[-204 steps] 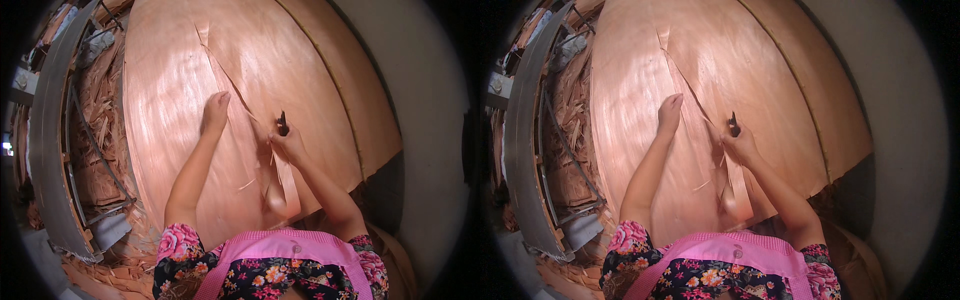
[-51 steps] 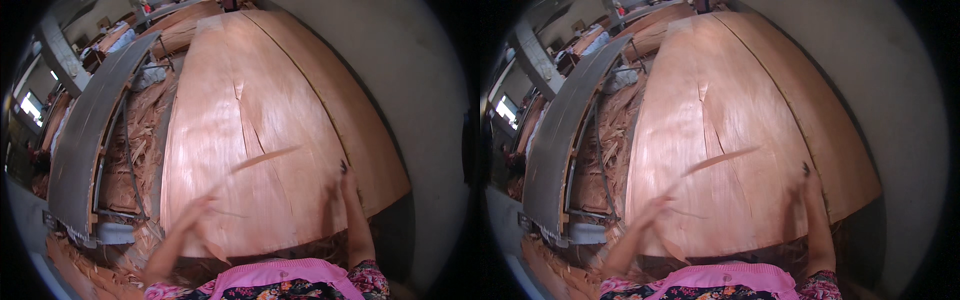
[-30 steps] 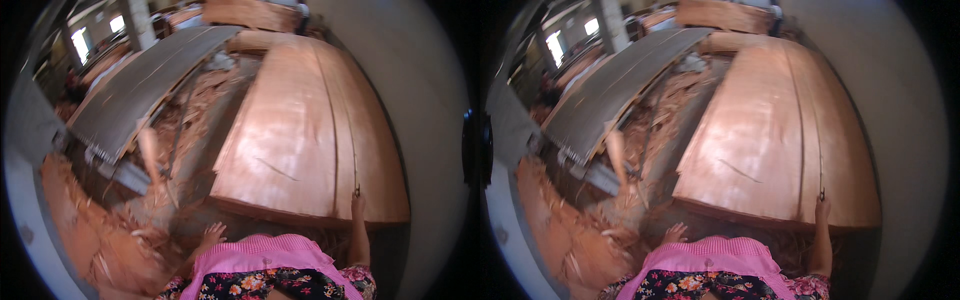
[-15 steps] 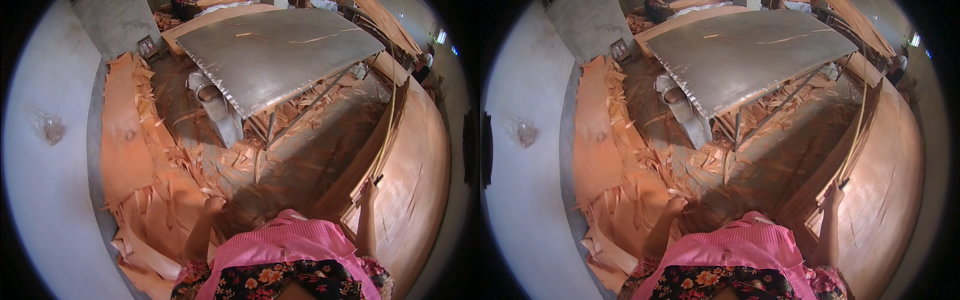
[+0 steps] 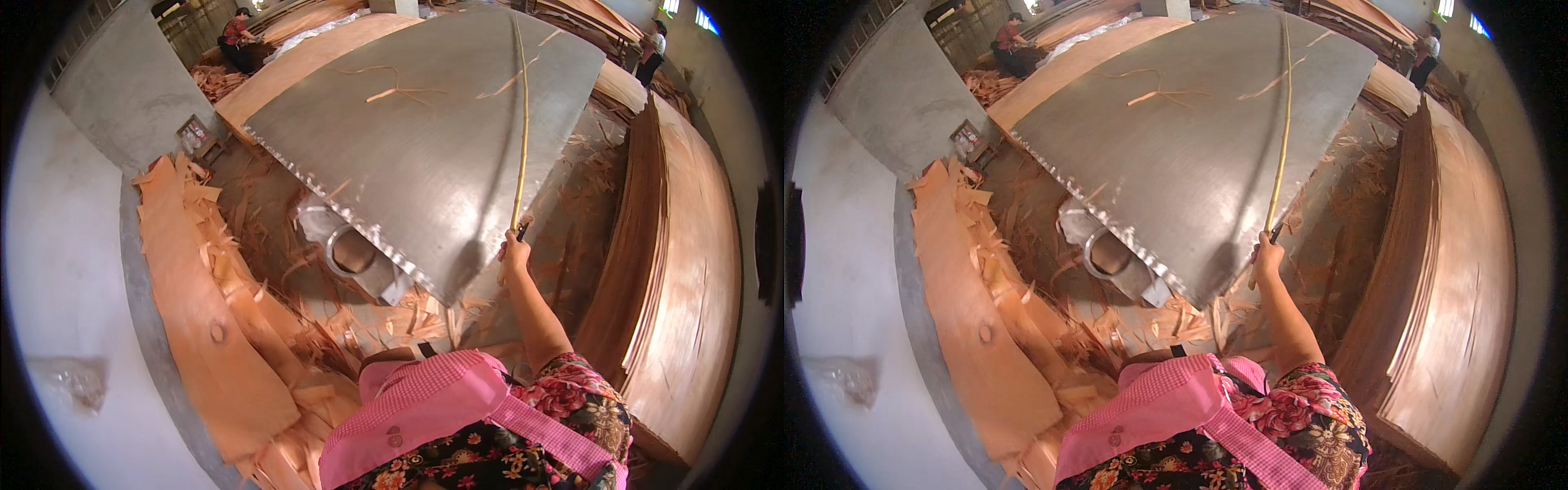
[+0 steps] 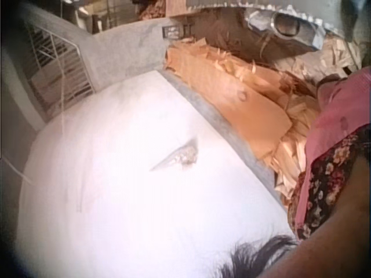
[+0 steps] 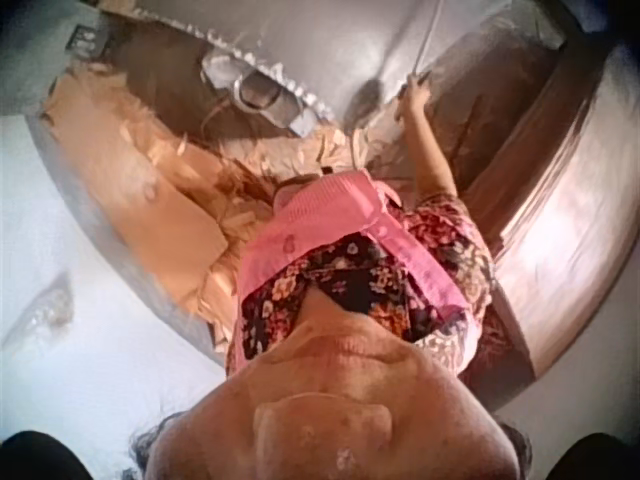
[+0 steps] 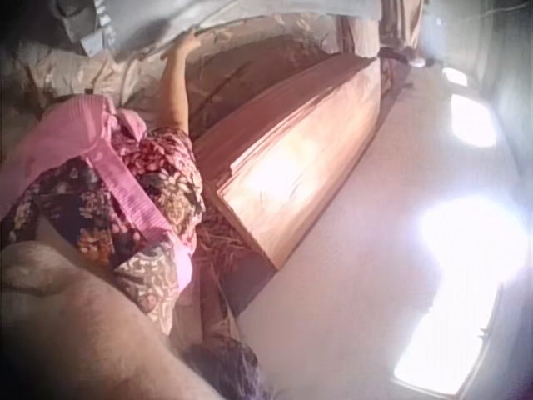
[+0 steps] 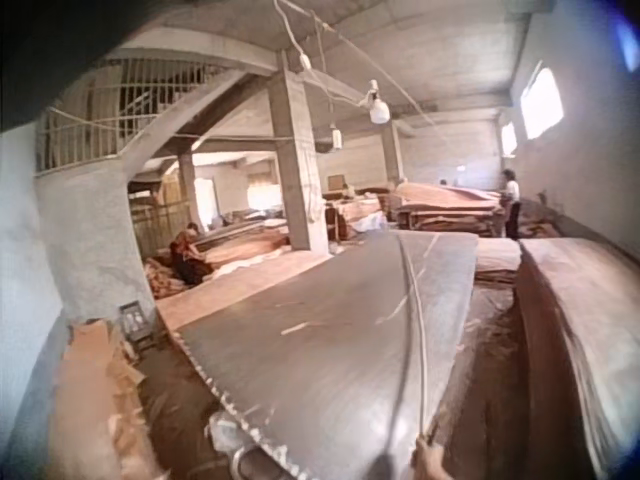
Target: The person uses a utility knife to trim thin sheets of wood veneer, applying small pieces of tape to secure sections and moving large stacks of veneer around the workshop floor.
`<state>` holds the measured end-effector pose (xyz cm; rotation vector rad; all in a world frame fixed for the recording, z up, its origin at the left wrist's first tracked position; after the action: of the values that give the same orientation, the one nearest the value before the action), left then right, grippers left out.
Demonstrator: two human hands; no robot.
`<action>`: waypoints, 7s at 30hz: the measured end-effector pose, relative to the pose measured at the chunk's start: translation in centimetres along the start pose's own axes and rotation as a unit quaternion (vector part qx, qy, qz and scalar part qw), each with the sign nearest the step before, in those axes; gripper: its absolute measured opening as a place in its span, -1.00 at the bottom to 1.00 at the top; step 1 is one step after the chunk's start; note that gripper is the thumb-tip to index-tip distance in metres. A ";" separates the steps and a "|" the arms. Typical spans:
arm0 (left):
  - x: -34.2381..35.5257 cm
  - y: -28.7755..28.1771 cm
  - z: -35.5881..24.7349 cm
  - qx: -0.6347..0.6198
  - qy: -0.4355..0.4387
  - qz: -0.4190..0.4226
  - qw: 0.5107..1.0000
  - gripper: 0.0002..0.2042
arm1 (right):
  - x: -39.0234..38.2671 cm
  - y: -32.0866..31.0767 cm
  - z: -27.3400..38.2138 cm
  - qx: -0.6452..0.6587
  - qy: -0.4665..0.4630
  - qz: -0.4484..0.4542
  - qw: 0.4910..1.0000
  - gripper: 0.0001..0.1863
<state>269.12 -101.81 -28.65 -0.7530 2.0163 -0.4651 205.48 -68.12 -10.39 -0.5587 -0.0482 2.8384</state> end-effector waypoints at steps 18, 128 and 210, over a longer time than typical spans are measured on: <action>38.0 -43.4 -18.6 -0.308 0.180 -0.090 0.930 -0.81 | 1.3 35.6 4.7 -0.060 -0.013 -0.105 0.993 -0.77; 203.3 -97.2 -110.1 -0.314 -0.063 -0.089 0.943 -0.50 | 21.1 210.7 -3.0 -0.238 0.368 0.134 0.889 -0.42; 122.0 -83.8 -102.8 0.128 0.670 0.268 0.681 -0.15 | 3.2 153.7 30.7 0.123 0.090 -0.005 0.988 -0.76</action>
<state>159.46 -242.34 -2.56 0.6804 3.1889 -1.0976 154.94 -215.72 4.65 -0.7499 0.3264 2.7147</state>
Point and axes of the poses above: each hand's wrist, its own x-axis towards the middle knuckle, its own y-axis out of the palm, z = x × y, the point moved 8 cm from there along x, towards the middle knuckle, and after that the axes turned 15 degrees about -x, right-handed, at the moved point
